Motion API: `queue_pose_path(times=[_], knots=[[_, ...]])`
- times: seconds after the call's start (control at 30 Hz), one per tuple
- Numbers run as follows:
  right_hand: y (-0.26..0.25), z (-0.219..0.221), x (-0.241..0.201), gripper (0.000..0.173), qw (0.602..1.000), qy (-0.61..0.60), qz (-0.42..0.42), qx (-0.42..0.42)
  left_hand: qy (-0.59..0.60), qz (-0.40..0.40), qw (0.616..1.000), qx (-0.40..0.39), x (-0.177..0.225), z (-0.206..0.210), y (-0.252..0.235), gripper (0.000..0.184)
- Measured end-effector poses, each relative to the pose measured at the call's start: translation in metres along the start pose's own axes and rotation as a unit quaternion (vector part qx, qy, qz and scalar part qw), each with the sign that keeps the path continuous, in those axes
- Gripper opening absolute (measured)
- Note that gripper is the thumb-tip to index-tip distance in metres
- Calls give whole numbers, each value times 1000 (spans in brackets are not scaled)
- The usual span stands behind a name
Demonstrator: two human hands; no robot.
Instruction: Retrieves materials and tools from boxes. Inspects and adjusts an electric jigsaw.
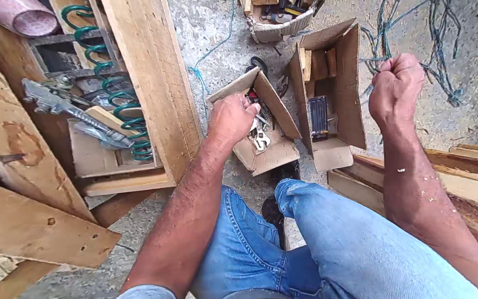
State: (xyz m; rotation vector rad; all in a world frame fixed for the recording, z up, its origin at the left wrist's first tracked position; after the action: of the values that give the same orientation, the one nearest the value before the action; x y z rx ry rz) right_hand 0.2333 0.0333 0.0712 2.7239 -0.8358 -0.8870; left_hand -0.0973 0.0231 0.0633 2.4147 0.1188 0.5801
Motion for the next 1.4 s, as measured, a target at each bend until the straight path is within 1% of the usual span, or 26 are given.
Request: queue_pose_path(times=[0.07,0.1,0.13,0.17,0.2,0.23,0.3,0.33,0.37,0.43,0.5,0.57,0.63,0.7,0.8,0.9,0.97,1.03,1.07,1.13,1.23,1.3,1.4], knots=[[-3,7,19,17,999,-13,40,-24,-54,-80,995,-31,-26,-9,7,56],[-1,11,28,24,998,-5,51,-39,-61,-121,989,-64,-39,-7,11,64],[3,15,39,38,997,11,54,-61,-51,-156,981,-103,-52,1,15,70],[6,18,49,59,994,42,55,-86,-21,-185,971,-147,-64,13,16,74],[8,23,54,75,989,80,59,-113,26,-215,958,-187,-75,27,15,75],[9,30,54,80,981,116,64,-143,89,-246,943,-205,-86,39,14,74],[5,43,49,63,967,166,68,-183,209,-293,917,-171,-99,55,7,61],[2,45,47,57,960,187,66,-200,241,-298,912,-147,-100,59,3,53],[0,44,45,55,953,207,55,-214,249,-293,914,-130,-98,61,0,49],[-3,39,43,54,948,222,28,-225,227,-266,930,-109,-88,49,-1,44],[-6,33,50,52,960,162,30,-225,218,-224,945,-93,-79,26,3,44],[-6,26,55,44,970,69,50,-229,216,-189,955,-79,-73,1,12,42],[-3,17,50,38,969,12,64,-238,233,-182,954,-60,-77,-21,31,41],[-3,10,46,31,969,-33,64,-237,288,-184,939,-31,-88,-41,54,40],[-5,-4,43,23,964,-103,67,-235,397,-154,904,31,-112,-73,94,35],[0,-26,14,15,959,-150,54,-236,438,-110,886,109,-139,-115,132,31],[9,-41,-19,9,959,-164,46,-227,417,-109,888,157,-164,-147,152,28],[14,-49,-44,9,956,-189,30,-221,377,-126,900,176,-197,-175,165,26],[15,-49,-52,10,951,-213,11,-224,354,-142,907,178,-211,-187,170,24],[14,-49,-65,11,935,-263,-35,-234,285,-195,922,175,-222,-204,170,20],[16,-41,-98,16,909,-322,-81,-254,158,-273,939,135,-250,-215,151,31],[18,-30,-118,19,880,-370,-114,-275,53,-302,945,116,-264,-221,132,37],[30,-15,-169,17,846,-408,-159,-303,-119,-314,938,85,-255,-220,100,43]])
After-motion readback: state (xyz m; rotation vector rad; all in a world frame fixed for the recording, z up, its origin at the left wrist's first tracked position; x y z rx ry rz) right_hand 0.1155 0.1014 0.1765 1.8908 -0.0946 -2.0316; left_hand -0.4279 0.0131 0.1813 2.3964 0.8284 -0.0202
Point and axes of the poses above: each hand's wrist, its own y-axis away from the middle knuckle, its own z-axis out of the palm, x = y × z, the point moved 2 cm from there along -y, towards the middle knuckle, and after that the axes turned 6 degrees about z, right-handed, at the moved point
